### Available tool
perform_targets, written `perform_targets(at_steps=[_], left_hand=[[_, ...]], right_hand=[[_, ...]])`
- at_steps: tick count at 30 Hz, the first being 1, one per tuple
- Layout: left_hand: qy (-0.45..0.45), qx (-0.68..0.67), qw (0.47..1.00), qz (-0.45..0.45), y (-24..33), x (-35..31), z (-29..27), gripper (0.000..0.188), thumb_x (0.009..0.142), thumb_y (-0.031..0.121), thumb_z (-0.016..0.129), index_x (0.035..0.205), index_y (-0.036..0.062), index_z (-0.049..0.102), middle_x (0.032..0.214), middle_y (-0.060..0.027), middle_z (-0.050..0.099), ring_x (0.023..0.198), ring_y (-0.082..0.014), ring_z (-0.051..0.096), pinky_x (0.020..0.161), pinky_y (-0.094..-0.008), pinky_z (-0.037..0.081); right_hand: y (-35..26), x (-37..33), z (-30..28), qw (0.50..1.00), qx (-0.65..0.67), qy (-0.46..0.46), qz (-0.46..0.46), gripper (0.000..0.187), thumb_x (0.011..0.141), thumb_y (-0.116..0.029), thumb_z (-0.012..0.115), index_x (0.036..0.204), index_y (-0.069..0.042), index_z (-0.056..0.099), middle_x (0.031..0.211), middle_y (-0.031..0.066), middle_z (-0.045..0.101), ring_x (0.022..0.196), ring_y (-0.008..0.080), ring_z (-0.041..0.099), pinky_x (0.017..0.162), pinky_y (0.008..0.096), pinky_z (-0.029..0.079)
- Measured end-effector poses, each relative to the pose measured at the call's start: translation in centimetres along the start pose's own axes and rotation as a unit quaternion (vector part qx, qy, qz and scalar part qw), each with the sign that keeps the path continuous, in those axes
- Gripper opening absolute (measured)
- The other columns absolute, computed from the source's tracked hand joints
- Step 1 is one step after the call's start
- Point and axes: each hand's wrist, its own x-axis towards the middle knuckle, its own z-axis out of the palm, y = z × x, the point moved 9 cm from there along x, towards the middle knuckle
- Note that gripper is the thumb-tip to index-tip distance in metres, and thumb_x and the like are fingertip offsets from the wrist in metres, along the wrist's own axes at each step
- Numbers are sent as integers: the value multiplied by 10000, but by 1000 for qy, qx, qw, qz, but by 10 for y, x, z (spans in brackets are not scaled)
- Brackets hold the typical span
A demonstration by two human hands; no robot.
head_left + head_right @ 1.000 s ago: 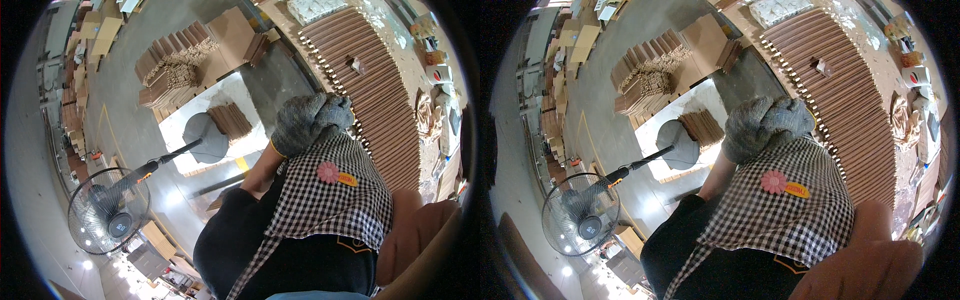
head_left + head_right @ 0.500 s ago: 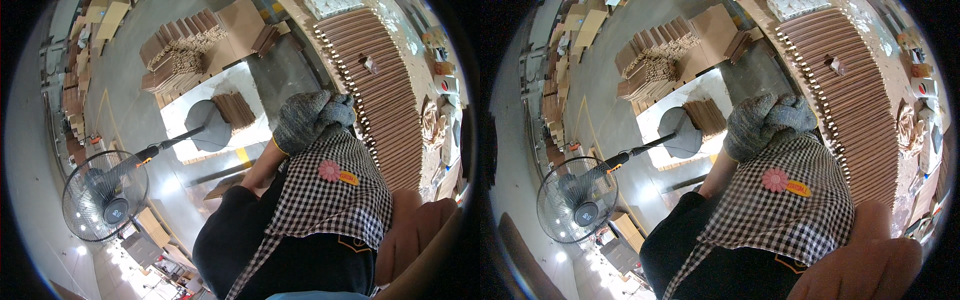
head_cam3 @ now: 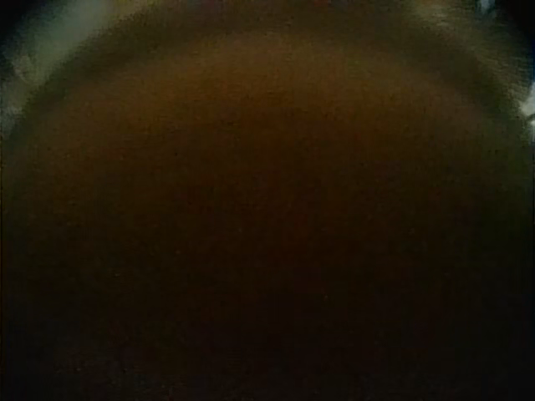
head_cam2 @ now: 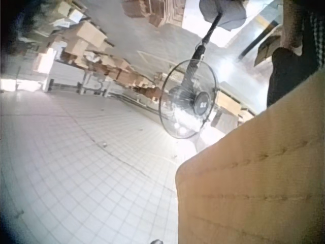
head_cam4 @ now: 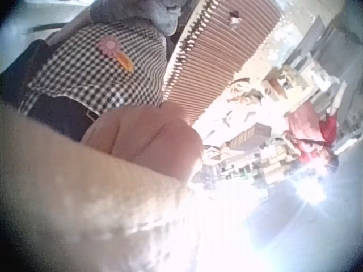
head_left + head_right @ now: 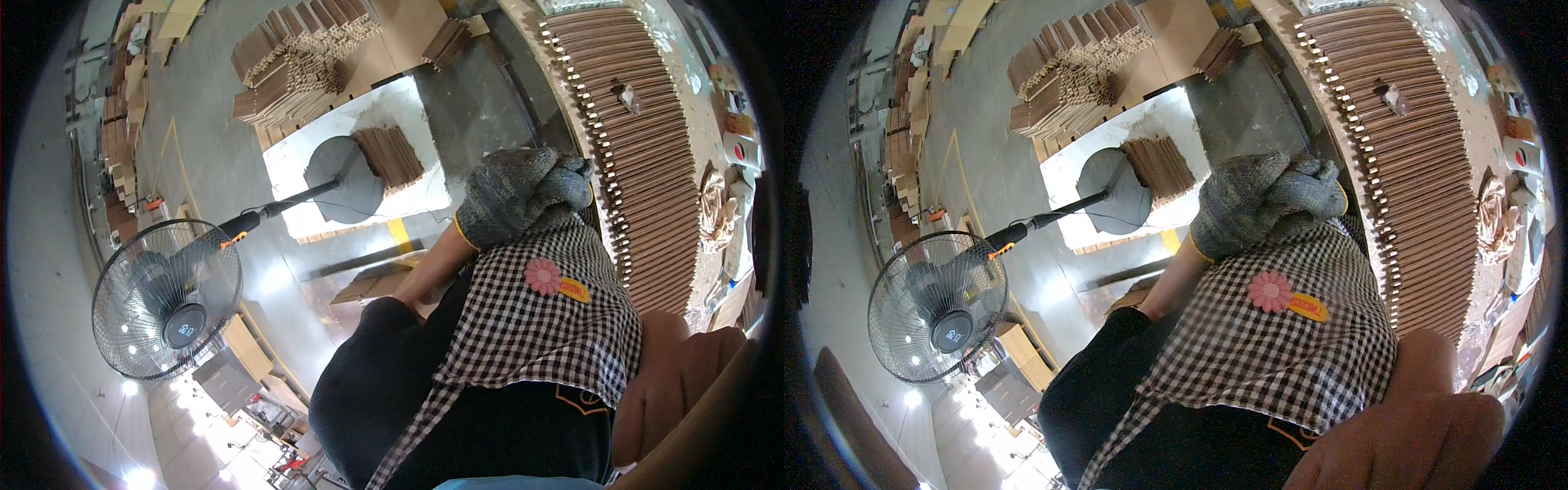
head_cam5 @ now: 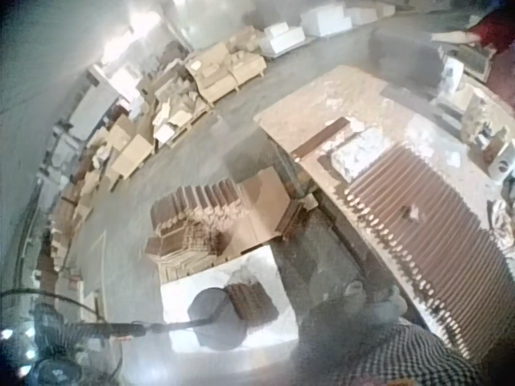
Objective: The person organizes wooden slats on a workbench by hand, arranging them in a row and turning several individual slats over before lifting the entire assembled section.
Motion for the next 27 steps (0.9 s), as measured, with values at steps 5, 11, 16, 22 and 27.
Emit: perform_targets(at_steps=[5,11,16,22,27], left_hand=[[-89,-3,994,-66,-5,-3,19,735,769,392,887,1342,45,584,1097,-183,723,958,-403,709,863,-498,561],[15,5,1000,-5,17,-18,3,688,788,432,856,1293,30,617,1095,-189,719,958,-390,711,845,-494,561],[-73,46,995,-43,26,-24,17,715,805,441,843,1339,32,599,1150,-194,714,975,-398,704,880,-497,560],[-101,146,984,10,74,-38,54,626,866,438,765,1337,46,636,1286,-202,668,1035,-389,699,900,-500,562],[-179,121,975,45,63,-42,83,532,886,357,687,1310,35,674,1312,-205,665,983,-366,718,826,-467,587]], right_hand=[[0,-5,-3,1000,-2,4,12,267,1103,-231,477,1135,-47,667,1123,130,669,885,270,693,694,427,600],[0,-21,9,1000,-15,-5,8,269,1103,-235,478,1145,-50,669,1143,128,668,900,269,695,701,428,602],[7,-38,8,1000,-27,-4,-13,271,1103,-239,479,1153,-52,669,1160,127,667,912,268,696,707,429,604],[10,-81,15,999,-19,17,-40,274,1103,-243,480,1163,-55,670,1179,125,667,927,267,698,714,431,607],[31,-82,5,997,-13,14,-71,277,1103,-246,481,1172,-57,671,1196,123,666,939,266,700,719,432,609]])
